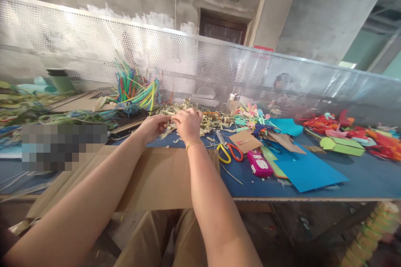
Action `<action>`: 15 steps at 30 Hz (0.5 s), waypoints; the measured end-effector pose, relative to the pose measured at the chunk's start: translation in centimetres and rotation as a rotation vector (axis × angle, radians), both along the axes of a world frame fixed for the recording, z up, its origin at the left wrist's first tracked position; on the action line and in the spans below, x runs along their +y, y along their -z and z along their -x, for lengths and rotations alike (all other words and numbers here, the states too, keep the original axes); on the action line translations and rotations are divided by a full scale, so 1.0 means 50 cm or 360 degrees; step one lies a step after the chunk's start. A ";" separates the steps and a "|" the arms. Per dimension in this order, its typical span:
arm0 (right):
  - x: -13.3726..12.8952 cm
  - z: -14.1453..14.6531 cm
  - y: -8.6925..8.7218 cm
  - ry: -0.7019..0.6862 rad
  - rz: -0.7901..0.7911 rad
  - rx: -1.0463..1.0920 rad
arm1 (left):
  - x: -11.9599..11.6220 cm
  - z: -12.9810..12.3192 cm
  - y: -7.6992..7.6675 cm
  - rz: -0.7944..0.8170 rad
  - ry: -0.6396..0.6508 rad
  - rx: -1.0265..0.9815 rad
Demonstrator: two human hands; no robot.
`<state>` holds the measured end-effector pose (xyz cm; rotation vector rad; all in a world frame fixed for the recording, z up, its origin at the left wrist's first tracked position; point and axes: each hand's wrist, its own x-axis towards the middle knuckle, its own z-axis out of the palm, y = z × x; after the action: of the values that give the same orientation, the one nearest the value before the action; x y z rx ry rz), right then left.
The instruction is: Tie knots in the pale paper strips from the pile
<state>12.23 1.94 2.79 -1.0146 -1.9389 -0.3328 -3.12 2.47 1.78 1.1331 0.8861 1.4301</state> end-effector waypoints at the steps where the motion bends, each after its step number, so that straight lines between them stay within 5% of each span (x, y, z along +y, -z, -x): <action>1: -0.001 0.000 -0.001 -0.0002 -0.0003 -0.0018 | 0.002 0.000 0.001 0.0004 -0.0003 -0.0012; 15: -0.011 0.009 -0.005 -0.0043 -0.0044 -0.0197 | 0.021 0.006 0.011 0.0119 -0.0028 -0.0062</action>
<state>11.81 1.36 3.02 -0.9688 -2.0512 -0.4144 -3.42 3.52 1.25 1.0408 0.9167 1.4170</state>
